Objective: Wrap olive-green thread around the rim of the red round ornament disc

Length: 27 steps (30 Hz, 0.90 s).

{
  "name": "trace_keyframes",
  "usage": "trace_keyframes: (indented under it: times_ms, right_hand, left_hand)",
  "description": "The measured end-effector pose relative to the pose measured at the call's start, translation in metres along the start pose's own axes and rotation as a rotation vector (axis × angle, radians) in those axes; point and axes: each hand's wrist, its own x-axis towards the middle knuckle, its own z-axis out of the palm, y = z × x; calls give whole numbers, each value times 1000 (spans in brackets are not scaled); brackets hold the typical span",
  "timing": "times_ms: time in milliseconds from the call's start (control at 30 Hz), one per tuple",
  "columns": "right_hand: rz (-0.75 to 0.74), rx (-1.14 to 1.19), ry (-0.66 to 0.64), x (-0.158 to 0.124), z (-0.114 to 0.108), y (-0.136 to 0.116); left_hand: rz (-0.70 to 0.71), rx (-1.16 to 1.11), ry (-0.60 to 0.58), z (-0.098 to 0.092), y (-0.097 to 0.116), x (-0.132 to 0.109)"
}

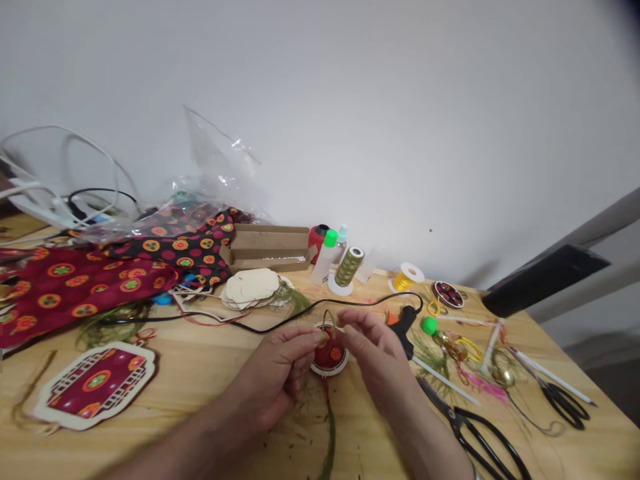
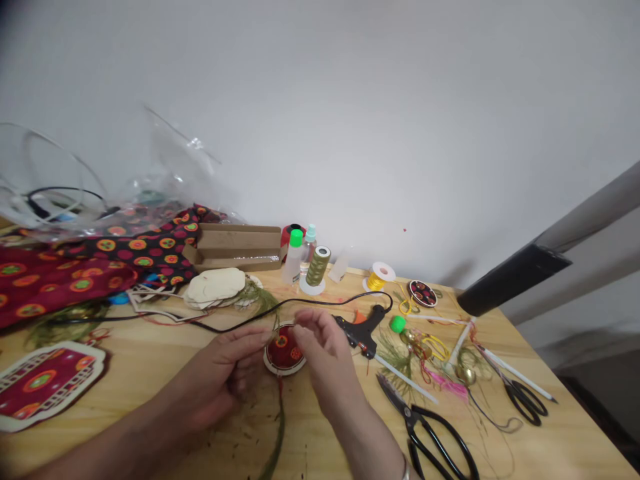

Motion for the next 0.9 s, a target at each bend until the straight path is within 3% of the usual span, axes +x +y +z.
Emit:
trace_keyframes:
  times_ms: [133, 367, 633, 900]
  right_hand:
    - [145, 185, -169, -3, 7, 5]
    - [189, -15, -223, -3, 8, -8]
    - [96, -225, -121, 0, 1, -11]
    - [102, -185, -12, 1, 2, -9]
  left_hand:
    - [26, 77, -13, 2, 0, -2]
    - [14, 132, -21, 2, -3, -3]
    - [19, 273, -30, 5, -1, -5]
    - [59, 234, -50, 11, 2, -8]
